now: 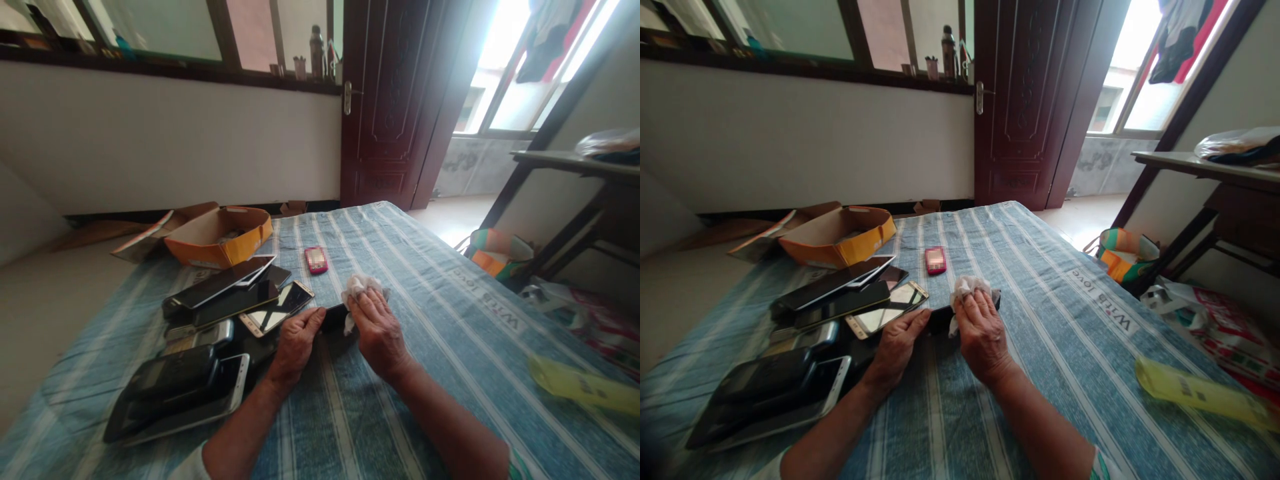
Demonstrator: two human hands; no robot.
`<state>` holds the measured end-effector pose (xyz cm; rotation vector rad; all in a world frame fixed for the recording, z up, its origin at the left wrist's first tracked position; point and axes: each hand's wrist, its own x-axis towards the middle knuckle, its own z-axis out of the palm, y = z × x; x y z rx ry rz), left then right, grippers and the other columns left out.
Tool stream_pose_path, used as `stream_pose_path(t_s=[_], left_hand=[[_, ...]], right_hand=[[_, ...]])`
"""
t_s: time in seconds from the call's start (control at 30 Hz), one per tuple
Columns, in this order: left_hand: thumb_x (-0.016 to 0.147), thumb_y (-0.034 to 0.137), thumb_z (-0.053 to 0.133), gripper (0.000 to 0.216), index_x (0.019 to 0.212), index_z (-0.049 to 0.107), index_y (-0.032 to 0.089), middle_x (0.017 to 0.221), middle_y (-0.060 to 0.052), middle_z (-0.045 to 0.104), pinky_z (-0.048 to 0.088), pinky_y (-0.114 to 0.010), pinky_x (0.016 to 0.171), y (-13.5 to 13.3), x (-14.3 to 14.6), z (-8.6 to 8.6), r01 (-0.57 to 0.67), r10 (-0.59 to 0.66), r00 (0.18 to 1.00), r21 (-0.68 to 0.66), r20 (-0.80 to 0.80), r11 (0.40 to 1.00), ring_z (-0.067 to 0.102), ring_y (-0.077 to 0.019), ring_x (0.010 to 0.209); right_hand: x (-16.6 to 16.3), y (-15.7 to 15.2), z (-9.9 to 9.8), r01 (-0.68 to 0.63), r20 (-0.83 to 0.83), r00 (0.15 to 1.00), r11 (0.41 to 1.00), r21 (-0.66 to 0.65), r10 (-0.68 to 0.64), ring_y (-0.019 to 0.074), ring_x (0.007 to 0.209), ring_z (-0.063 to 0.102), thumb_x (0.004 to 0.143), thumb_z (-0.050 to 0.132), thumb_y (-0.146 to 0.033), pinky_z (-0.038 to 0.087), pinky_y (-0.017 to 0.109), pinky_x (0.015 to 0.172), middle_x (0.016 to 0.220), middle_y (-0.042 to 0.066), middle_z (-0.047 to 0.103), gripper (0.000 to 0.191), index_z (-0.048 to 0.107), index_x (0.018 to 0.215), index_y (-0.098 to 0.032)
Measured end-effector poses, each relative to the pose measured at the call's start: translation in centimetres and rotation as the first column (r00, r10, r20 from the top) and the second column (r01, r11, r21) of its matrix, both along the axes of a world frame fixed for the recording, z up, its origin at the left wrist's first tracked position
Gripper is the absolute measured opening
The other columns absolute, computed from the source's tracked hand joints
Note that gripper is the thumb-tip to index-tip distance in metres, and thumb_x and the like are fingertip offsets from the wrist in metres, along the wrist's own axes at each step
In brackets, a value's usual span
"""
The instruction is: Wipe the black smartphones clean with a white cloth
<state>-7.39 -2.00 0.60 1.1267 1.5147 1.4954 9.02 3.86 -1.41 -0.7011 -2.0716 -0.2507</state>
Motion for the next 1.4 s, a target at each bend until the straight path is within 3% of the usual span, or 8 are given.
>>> stream_pose_path(t_s=[0.23,0.57,0.73,0.9,1.03,1.23,1.4], left_hand=[[0.079,0.048,0.065,0.034,0.075,0.073,0.016,0.066,0.002,0.063,0.041,-0.024,0.065,0.0,-0.2,-0.3,-0.016,0.016,0.998,0.007,-0.056,1.0,0.053,-0.0153,0.068],[0.078,0.047,0.066,0.032,0.084,0.075,0.016,0.073,0.0,0.069,0.046,-0.025,0.068,-0.1,0.4,0.7,0.009,-0.009,1.0,0.007,0.03,1.0,0.057,-0.0162,0.07],[0.079,0.048,0.065,0.034,0.087,0.076,0.016,0.074,0.0,0.069,0.045,-0.025,0.07,-0.4,0.3,1.1,0.022,-0.022,1.0,-0.002,-0.003,1.0,0.057,-0.017,0.072],[0.08,0.044,0.064,0.031,0.088,0.076,0.017,0.077,-0.001,0.07,0.046,-0.026,0.073,-0.4,0.3,1.0,0.046,-0.046,0.998,0.008,-0.031,0.999,0.058,-0.018,0.074],[0.079,0.045,0.064,0.03,0.082,0.075,0.017,0.077,-0.001,0.071,0.047,-0.027,0.073,-0.3,0.3,1.0,0.038,-0.037,0.999,0.016,-0.032,0.999,0.06,-0.019,0.075],[0.079,0.046,0.064,0.031,0.08,0.075,0.017,0.077,-0.002,0.071,0.046,-0.027,0.071,-0.2,0.1,0.9,0.036,-0.036,0.999,0.008,-0.032,0.999,0.059,-0.0184,0.073],[0.079,0.044,0.065,0.03,0.081,0.075,0.016,0.076,-0.002,0.07,0.045,-0.027,0.071,-0.3,0.2,0.9,0.029,-0.029,0.999,0.01,-0.024,1.0,0.058,-0.0181,0.072]], right_hand=[[1.6,1.1,-0.4,0.138,-0.09,0.986,0.989,-0.058,-0.142,0.0338,0.129,0.048,0.09,0.036,-0.003,0.044,0.056,0.103,0.125,0.018,0.063,0.047,0.059,0.13,-0.012],[-1.9,-1.6,0.5,-0.1,-0.029,0.995,0.995,0.001,0.1,0.0288,0.126,0.051,0.091,0.039,-0.006,0.046,0.049,0.104,0.123,0.016,0.064,0.042,0.06,0.128,-0.012],[-1.9,-1.4,1.9,-0.196,-0.08,0.978,0.98,-0.044,0.192,0.0229,0.115,0.059,0.095,0.037,-0.009,0.047,0.04,0.102,0.115,0.013,0.068,0.039,0.057,0.129,-0.012],[-1.5,-0.9,2.7,-0.198,-0.139,0.973,0.977,-0.078,0.186,0.0223,0.097,0.062,0.096,0.044,-0.016,0.051,0.037,0.09,0.097,0.011,0.068,0.026,0.068,0.104,-0.015],[-1.4,-0.7,3.2,-0.158,-0.115,0.983,0.98,-0.122,0.144,0.0207,0.086,0.059,0.096,0.043,-0.016,0.052,0.036,0.083,0.084,0.007,0.063,0.029,0.068,0.083,-0.019],[-0.9,-0.1,4.1,-0.144,-0.013,0.99,0.985,-0.099,0.144,0.0256,0.116,0.051,0.091,0.044,-0.01,0.048,0.04,0.095,0.121,0.012,0.059,0.026,0.067,0.085,-0.019],[-1.1,-0.2,4.0,-0.144,0.013,0.989,0.986,-0.087,0.145,0.0223,0.092,0.058,0.095,0.042,-0.013,0.048,0.035,0.082,0.09,0.009,0.065,0.028,0.064,0.079,-0.018]])
